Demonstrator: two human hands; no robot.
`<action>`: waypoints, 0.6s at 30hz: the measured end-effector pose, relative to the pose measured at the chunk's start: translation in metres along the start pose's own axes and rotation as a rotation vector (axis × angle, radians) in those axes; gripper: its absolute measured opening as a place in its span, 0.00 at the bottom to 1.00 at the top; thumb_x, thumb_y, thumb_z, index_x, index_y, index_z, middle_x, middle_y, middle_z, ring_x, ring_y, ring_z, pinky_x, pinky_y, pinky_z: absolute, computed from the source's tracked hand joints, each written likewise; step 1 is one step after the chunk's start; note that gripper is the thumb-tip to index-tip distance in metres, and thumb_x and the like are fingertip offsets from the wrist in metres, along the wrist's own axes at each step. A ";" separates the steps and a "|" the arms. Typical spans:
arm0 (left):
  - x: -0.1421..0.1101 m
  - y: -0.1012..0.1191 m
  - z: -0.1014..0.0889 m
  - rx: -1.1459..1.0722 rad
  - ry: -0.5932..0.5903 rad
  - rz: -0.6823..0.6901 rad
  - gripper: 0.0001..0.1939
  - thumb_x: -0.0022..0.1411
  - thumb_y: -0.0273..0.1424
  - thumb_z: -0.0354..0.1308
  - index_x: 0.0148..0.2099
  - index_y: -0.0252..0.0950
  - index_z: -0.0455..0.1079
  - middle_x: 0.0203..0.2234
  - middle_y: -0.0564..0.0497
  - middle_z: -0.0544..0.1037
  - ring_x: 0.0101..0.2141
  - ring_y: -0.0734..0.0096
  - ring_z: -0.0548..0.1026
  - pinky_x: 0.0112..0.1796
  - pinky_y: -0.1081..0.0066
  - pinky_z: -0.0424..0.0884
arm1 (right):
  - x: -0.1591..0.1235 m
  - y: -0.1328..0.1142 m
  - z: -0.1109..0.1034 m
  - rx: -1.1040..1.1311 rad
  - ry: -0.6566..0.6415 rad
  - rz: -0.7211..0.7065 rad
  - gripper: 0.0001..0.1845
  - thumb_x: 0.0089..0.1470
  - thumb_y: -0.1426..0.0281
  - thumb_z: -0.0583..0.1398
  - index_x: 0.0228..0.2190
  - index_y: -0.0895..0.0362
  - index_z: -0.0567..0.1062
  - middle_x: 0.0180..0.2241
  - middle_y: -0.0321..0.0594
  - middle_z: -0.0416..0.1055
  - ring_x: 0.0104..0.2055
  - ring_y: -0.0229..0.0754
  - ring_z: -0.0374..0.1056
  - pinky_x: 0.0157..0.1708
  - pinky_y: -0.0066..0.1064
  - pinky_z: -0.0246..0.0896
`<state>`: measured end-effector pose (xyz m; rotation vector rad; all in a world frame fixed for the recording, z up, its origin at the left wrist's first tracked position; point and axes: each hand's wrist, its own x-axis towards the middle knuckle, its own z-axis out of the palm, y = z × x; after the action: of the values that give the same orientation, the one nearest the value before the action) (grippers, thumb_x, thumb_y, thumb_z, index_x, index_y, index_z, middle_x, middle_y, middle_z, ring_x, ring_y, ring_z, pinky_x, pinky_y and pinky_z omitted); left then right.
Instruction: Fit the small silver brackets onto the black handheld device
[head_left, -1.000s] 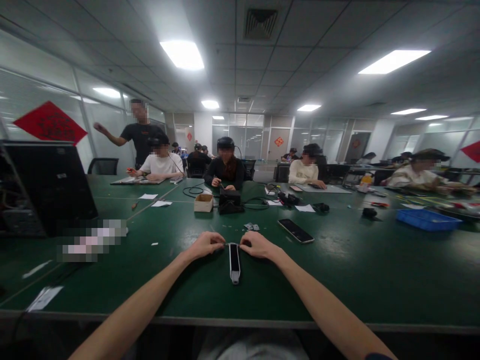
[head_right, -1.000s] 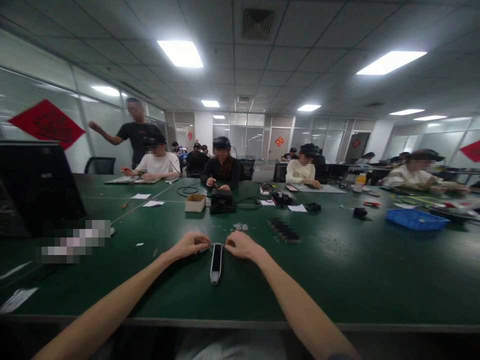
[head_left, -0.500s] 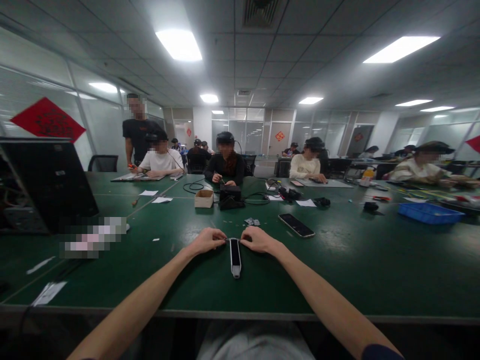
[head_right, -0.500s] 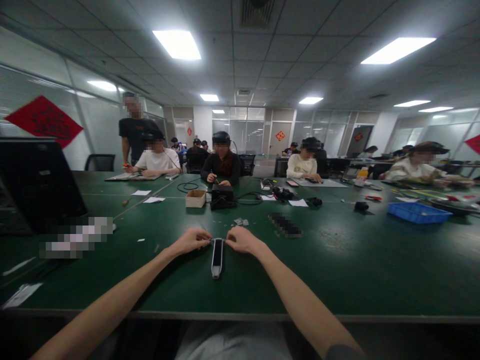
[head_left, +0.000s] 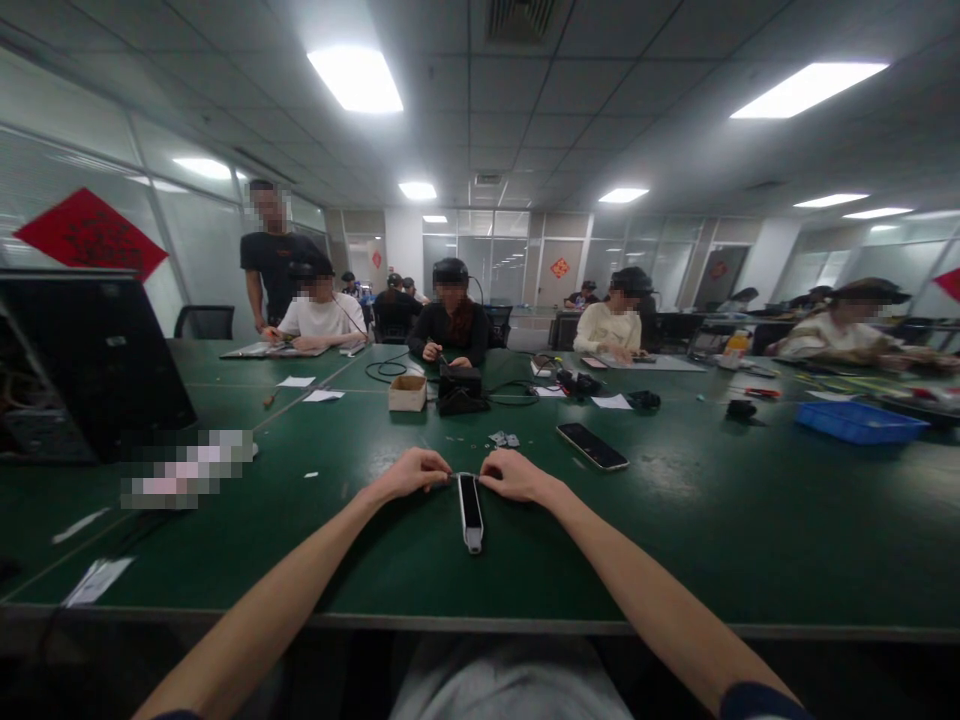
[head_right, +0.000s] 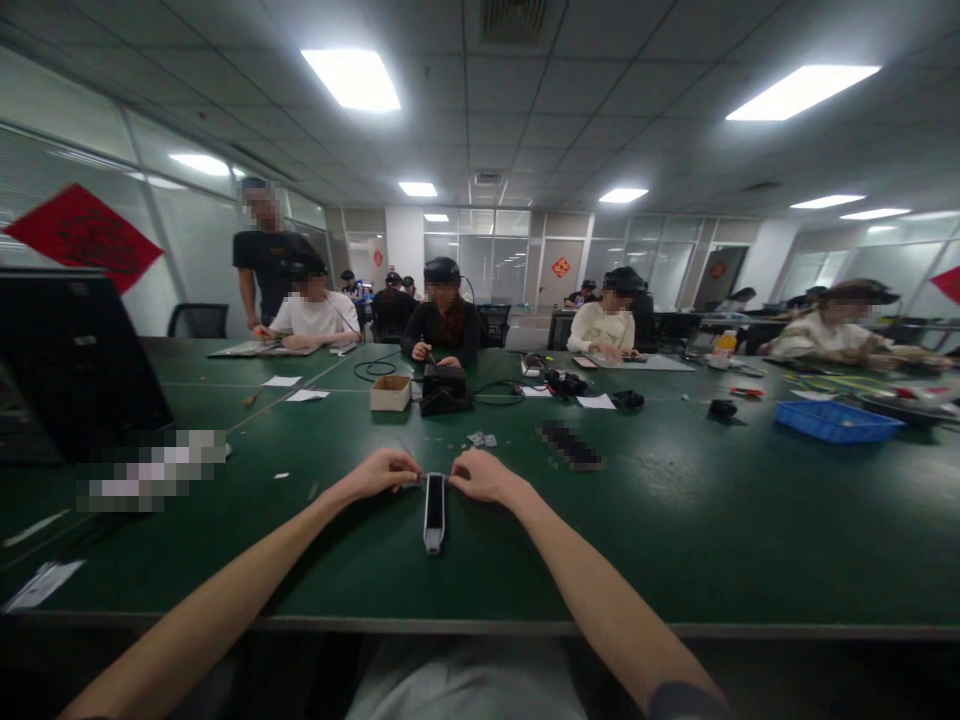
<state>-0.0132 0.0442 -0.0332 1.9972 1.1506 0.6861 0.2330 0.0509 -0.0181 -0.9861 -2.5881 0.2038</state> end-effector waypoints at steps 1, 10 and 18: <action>0.000 0.000 0.000 -0.003 -0.006 -0.009 0.19 0.51 0.41 0.58 0.39 0.30 0.72 0.29 0.49 0.77 0.19 0.79 0.66 0.22 0.77 0.62 | 0.000 -0.001 -0.001 0.003 -0.002 0.003 0.10 0.52 0.66 0.58 0.30 0.59 0.76 0.30 0.42 0.72 0.33 0.40 0.65 0.33 0.29 0.57; -0.001 0.003 -0.003 -0.045 -0.050 -0.051 0.19 0.49 0.40 0.61 0.39 0.31 0.72 0.28 0.50 0.76 0.21 0.77 0.69 0.24 0.76 0.64 | -0.003 -0.004 -0.005 -0.002 -0.035 0.015 0.12 0.54 0.65 0.56 0.32 0.59 0.76 0.31 0.42 0.71 0.33 0.40 0.64 0.33 0.29 0.57; 0.000 0.004 -0.003 -0.016 -0.035 -0.014 0.17 0.51 0.40 0.60 0.38 0.31 0.72 0.29 0.49 0.77 0.21 0.77 0.68 0.24 0.76 0.64 | -0.002 -0.003 -0.004 0.009 -0.040 0.018 0.12 0.54 0.65 0.56 0.31 0.59 0.76 0.31 0.42 0.71 0.33 0.40 0.64 0.32 0.29 0.57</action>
<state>-0.0138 0.0435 -0.0286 1.9780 1.1345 0.6492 0.2342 0.0471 -0.0146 -1.0120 -2.6135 0.2415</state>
